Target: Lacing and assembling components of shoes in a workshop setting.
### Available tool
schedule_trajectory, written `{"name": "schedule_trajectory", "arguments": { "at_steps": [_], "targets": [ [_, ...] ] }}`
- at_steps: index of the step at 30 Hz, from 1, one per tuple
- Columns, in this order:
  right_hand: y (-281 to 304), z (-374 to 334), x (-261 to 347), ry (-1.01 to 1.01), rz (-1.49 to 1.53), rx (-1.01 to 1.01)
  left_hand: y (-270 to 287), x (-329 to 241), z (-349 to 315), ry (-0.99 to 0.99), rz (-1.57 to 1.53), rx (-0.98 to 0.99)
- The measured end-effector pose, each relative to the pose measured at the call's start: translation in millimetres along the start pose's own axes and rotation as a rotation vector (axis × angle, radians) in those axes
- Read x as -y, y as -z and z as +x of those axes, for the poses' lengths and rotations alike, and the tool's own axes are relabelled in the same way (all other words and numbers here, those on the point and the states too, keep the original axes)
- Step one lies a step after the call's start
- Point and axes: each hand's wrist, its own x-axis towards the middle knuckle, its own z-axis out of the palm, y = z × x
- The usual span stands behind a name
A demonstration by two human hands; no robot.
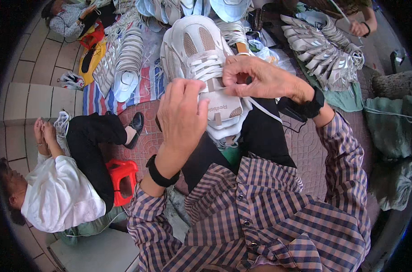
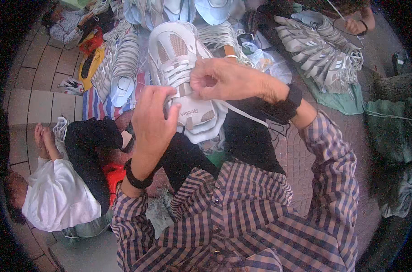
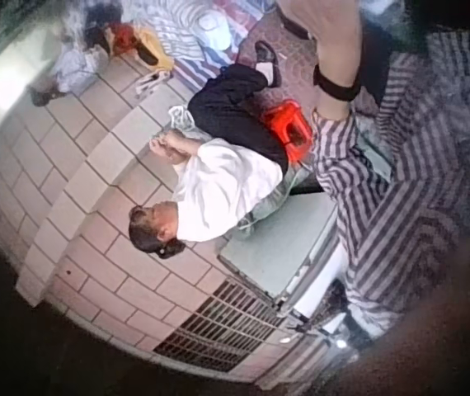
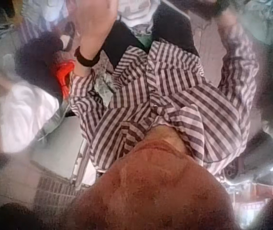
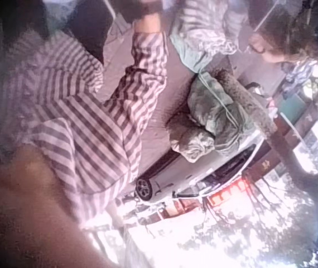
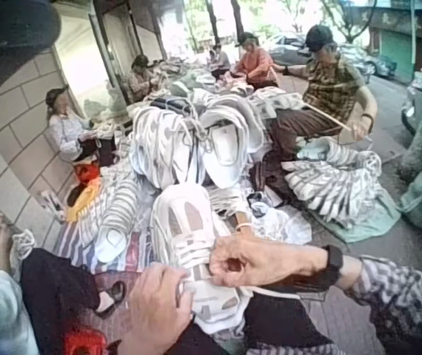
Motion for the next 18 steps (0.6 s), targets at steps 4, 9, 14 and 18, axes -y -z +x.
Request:
{"name": "schedule_trajectory", "arguments": {
  "at_steps": [4,9,14,18],
  "targets": [
    [-7,1,8,0.046,-0.058,-0.109,-1,0,9,-0.088,0.253,-0.027],
    [-2,9,0,-0.100,0.192,-0.011,2,6,12,-0.086,0.245,0.047],
    [-30,20,16,-0.255,-0.332,-0.350,26,53,7,0.652,-0.932,0.357],
    [-36,-1,17,-0.148,-0.115,-0.533,19,61,-22,0.782,-1.024,0.508]
  ]
}}
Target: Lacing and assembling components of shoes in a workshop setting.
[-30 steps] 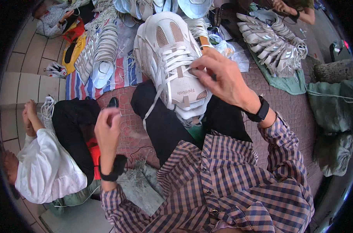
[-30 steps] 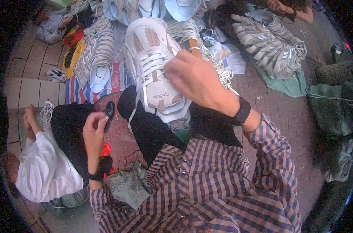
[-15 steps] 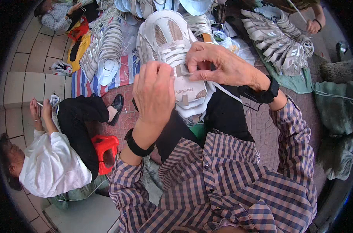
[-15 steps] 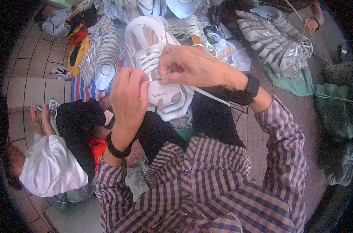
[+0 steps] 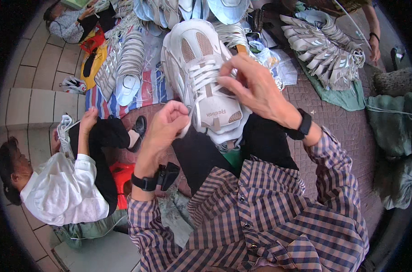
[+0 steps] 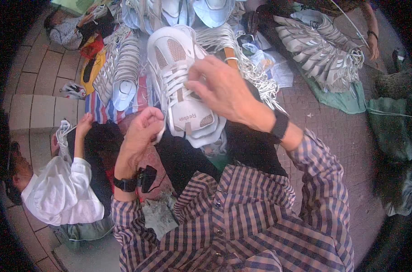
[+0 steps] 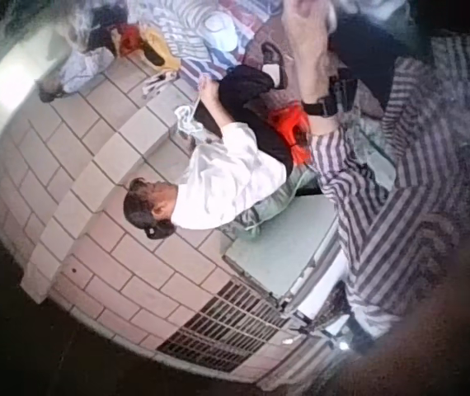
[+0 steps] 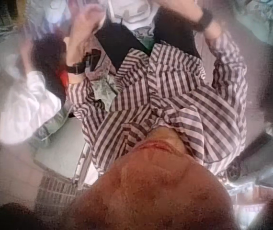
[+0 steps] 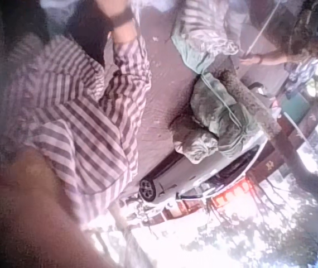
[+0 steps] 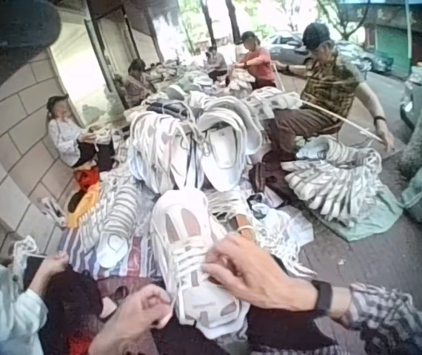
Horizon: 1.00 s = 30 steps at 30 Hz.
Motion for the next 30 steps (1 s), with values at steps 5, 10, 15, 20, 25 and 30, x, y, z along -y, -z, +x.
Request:
{"name": "schedule_trajectory", "arguments": {
  "at_steps": [5,10,15,20,25,30],
  "targets": [
    [10,-21,10,0.073,-0.235,0.078,-35,-12,13,-0.595,0.411,-0.563],
    [12,-17,20,0.224,-0.421,0.139,-52,-25,13,-0.808,0.837,-0.529],
    [18,-9,31,-0.086,-0.372,0.373,-56,-25,-4,-0.665,1.257,-0.536],
    [13,-15,33,0.376,-0.643,0.266,-55,-4,-3,-0.851,1.184,-0.674],
    [9,-6,18,0.598,-0.726,0.261,-61,13,5,-0.962,1.256,-0.786],
    [3,7,33,-0.095,-0.114,0.430,-70,18,15,-0.928,1.329,-0.882]
  ]
}}
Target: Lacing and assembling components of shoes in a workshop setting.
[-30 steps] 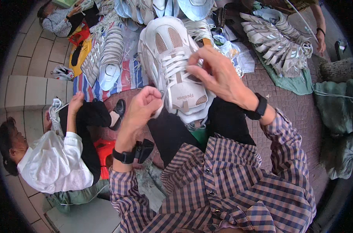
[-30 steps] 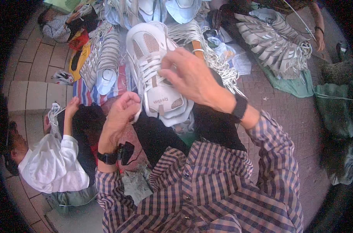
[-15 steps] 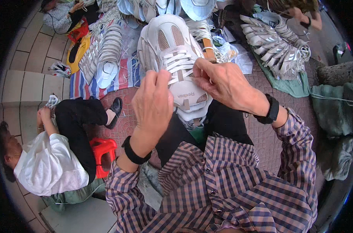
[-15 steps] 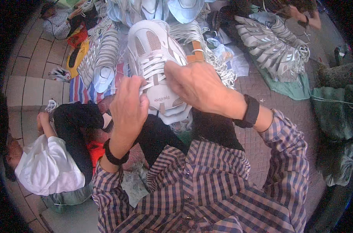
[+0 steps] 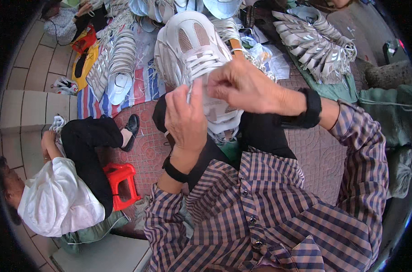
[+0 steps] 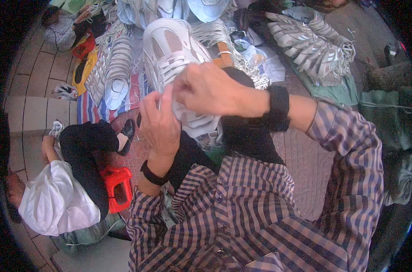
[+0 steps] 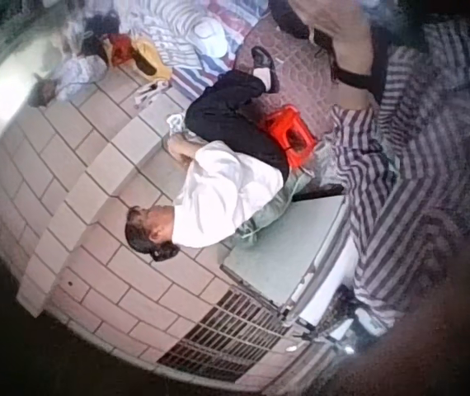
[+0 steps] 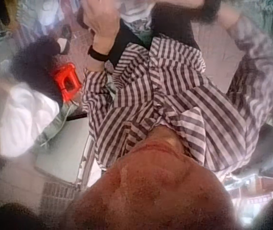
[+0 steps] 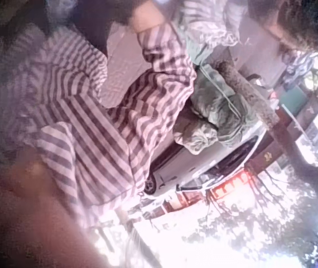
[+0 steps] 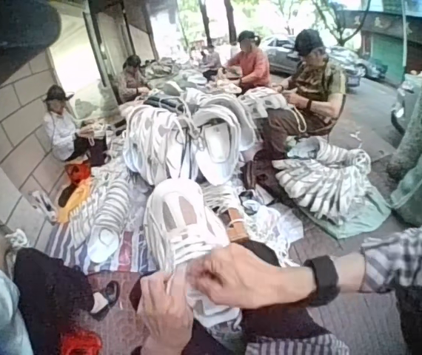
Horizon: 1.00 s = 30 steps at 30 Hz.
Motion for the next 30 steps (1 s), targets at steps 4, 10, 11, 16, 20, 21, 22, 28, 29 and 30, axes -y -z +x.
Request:
{"name": "schedule_trajectory", "arguments": {
  "at_steps": [4,10,11,16,20,21,22,28,29,30],
  "targets": [
    [25,-7,-32,-0.355,0.341,-0.095,5,2,-1,0.024,-0.106,0.027],
    [21,-7,-21,-0.530,0.370,0.102,19,3,6,0.008,-0.168,-0.038],
    [23,-8,-23,-0.497,0.386,0.101,23,5,9,0.000,-0.147,0.000],
    [26,-20,-64,-0.393,0.431,0.134,20,33,7,0.180,-0.294,0.121],
    [20,-29,-69,-0.238,0.578,0.120,16,36,4,0.677,-0.950,0.412],
    [18,-35,-65,-0.254,0.621,0.033,18,32,4,0.710,-1.036,0.412],
    [15,-38,-60,-0.266,0.661,-0.055,19,29,5,0.742,-1.121,0.408],
    [46,-85,-76,-0.151,1.330,-0.111,49,74,3,0.834,-1.426,0.482],
    [55,-99,-96,-0.078,1.579,-0.135,60,102,-11,0.905,-1.581,0.358],
    [68,-114,-124,0.055,1.970,-0.182,83,129,-29,0.969,-1.718,0.207]
  ]
}}
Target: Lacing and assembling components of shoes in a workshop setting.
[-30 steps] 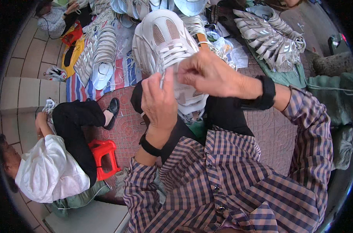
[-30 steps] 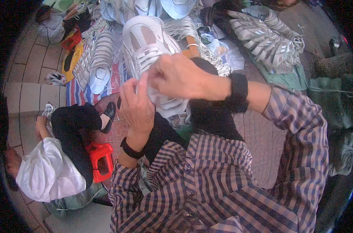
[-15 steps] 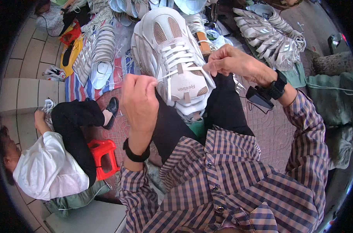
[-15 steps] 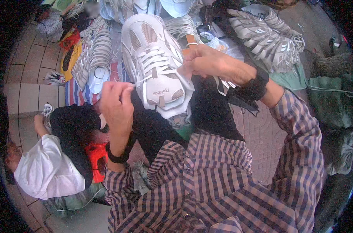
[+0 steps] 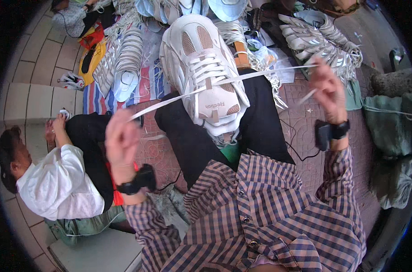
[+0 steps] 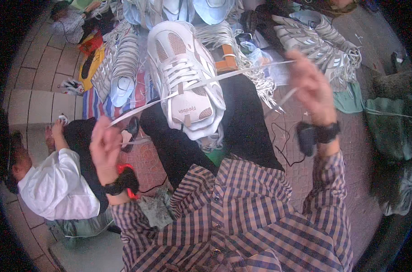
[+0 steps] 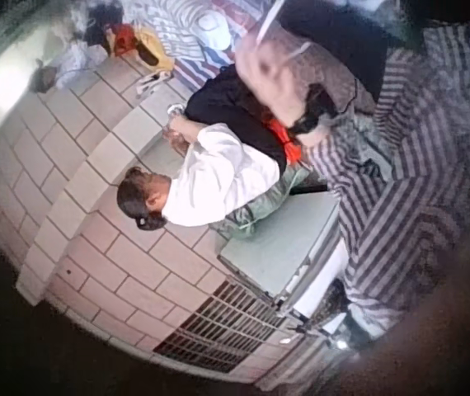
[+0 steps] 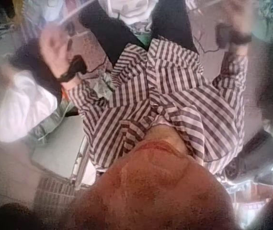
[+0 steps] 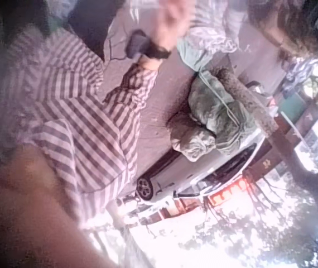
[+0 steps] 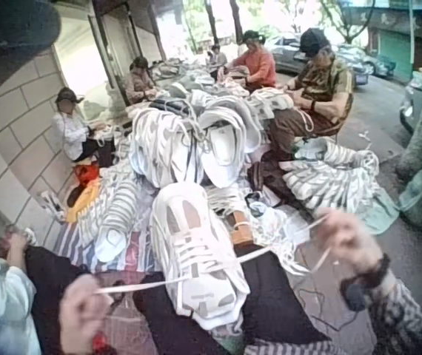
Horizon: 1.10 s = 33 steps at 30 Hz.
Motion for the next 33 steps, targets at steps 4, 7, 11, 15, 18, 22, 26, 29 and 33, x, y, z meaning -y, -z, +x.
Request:
{"name": "schedule_trajectory", "arguments": {
  "at_steps": [4,7,11,15,18,22,26,29,33],
  "targets": [
    [97,-96,134,0.568,-0.196,-0.370,95,-11,-30,-0.194,-0.675,-0.032],
    [132,-126,155,0.713,0.137,-0.394,187,-7,-98,-0.301,-0.676,-0.120],
    [167,-151,155,0.986,0.164,-0.695,270,2,-173,-0.425,-0.534,-0.315],
    [205,-171,133,0.524,-0.690,-0.585,264,36,-146,-0.397,-0.605,-0.832],
    [116,-58,14,0.217,-1.295,-0.819,242,33,-147,-0.219,-0.332,-1.084],
    [12,4,-48,0.118,-1.348,-0.430,79,61,-51,0.097,0.370,-0.689],
    [-37,63,-90,-0.001,-1.302,-0.229,-7,45,-10,-0.029,0.543,-0.455],
    [-18,72,-91,0.030,-1.337,-0.202,-55,62,30,-0.100,0.704,-0.108],
    [-18,84,-95,0.006,-1.524,-0.024,-94,53,38,-0.144,0.679,-0.127]
  ]
}}
